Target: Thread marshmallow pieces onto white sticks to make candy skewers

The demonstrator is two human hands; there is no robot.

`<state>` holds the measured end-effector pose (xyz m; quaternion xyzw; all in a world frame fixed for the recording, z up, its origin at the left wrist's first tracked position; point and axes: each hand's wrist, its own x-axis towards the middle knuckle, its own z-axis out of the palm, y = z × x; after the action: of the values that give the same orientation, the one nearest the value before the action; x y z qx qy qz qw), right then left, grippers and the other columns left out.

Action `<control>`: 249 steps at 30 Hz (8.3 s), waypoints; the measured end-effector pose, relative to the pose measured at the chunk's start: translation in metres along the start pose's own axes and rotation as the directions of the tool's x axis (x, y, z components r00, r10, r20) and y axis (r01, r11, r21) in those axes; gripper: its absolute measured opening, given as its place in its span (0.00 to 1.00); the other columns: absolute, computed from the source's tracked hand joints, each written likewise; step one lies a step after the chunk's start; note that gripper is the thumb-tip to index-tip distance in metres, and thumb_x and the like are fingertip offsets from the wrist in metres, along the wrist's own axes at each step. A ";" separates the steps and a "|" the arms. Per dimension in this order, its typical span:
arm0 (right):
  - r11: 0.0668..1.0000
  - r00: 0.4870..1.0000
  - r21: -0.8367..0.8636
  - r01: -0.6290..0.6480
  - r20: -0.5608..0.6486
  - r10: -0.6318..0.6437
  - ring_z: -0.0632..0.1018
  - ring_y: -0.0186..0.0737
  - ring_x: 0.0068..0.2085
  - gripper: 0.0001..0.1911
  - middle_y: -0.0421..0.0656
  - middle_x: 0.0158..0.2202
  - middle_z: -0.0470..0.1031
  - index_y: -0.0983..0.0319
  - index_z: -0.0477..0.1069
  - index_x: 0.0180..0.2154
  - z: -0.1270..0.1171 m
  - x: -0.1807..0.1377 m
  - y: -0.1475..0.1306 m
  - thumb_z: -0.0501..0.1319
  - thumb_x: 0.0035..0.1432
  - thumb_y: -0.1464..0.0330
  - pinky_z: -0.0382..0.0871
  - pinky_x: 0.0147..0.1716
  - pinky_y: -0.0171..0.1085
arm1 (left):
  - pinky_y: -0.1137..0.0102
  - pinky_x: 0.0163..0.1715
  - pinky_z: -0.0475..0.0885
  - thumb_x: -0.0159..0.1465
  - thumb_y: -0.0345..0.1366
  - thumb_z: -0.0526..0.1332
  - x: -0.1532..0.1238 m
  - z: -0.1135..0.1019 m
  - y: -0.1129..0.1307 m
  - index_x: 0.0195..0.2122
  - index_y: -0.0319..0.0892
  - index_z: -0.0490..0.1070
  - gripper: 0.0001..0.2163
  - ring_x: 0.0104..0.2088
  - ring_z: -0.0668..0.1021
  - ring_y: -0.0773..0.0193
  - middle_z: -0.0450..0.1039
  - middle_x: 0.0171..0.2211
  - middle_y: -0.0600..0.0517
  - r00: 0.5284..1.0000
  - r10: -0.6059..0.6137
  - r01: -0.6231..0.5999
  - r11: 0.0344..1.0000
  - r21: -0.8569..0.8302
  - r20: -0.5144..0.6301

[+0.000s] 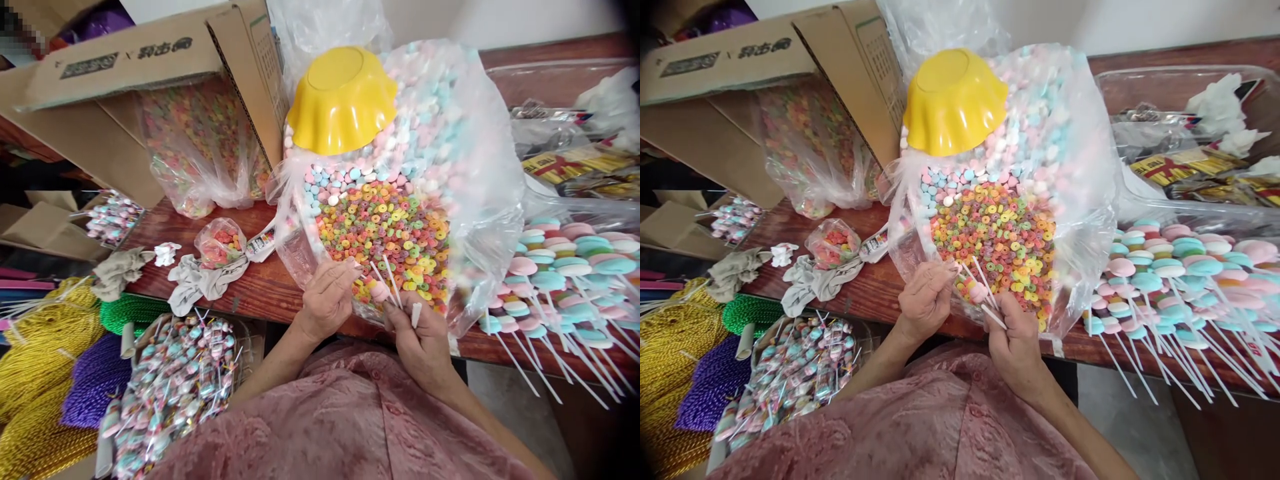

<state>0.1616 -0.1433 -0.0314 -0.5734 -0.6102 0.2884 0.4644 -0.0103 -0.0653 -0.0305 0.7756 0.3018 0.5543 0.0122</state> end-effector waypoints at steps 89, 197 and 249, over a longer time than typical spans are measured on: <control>0.986 0.991 0.118 -0.114 -0.058 0.122 0.67 0.34 0.24 0.09 0.37 0.23 0.67 0.59 0.73 0.36 -0.033 -0.006 0.039 0.59 0.68 0.63 0.60 0.23 0.34 | 0.65 0.47 0.72 0.65 0.31 0.57 0.067 -0.008 -0.114 0.33 0.41 0.79 0.10 0.40 0.78 0.61 0.79 0.37 0.48 0.671 -0.376 0.326 0.924 0.201 0.639; 0.942 0.987 0.292 -0.163 0.038 0.158 0.59 0.32 0.22 0.17 0.35 0.21 0.57 0.61 0.71 0.31 0.027 0.009 -0.001 0.57 0.67 0.56 0.54 0.21 0.33 | 0.61 0.42 0.78 0.50 0.38 0.76 0.051 0.023 -0.001 0.34 0.41 0.78 0.13 0.33 0.84 0.60 0.82 0.33 0.51 0.386 -0.802 0.505 -0.229 -0.832 0.455; 0.912 0.974 0.369 -0.177 -0.068 0.217 0.64 0.34 0.27 0.15 0.38 0.26 0.66 0.61 0.74 0.35 0.043 0.007 0.021 0.59 0.66 0.57 0.62 0.27 0.34 | 0.77 0.12 0.57 0.58 0.49 0.68 0.048 0.054 0.029 0.28 0.41 0.68 0.17 0.15 0.71 0.71 0.66 0.19 0.58 0.370 -0.774 0.435 -0.345 -0.832 0.514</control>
<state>0.1325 -0.1253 -0.0661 -0.5516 -0.4601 0.4097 0.5623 0.0593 -0.0489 0.0001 0.1825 0.2512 0.5936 0.7425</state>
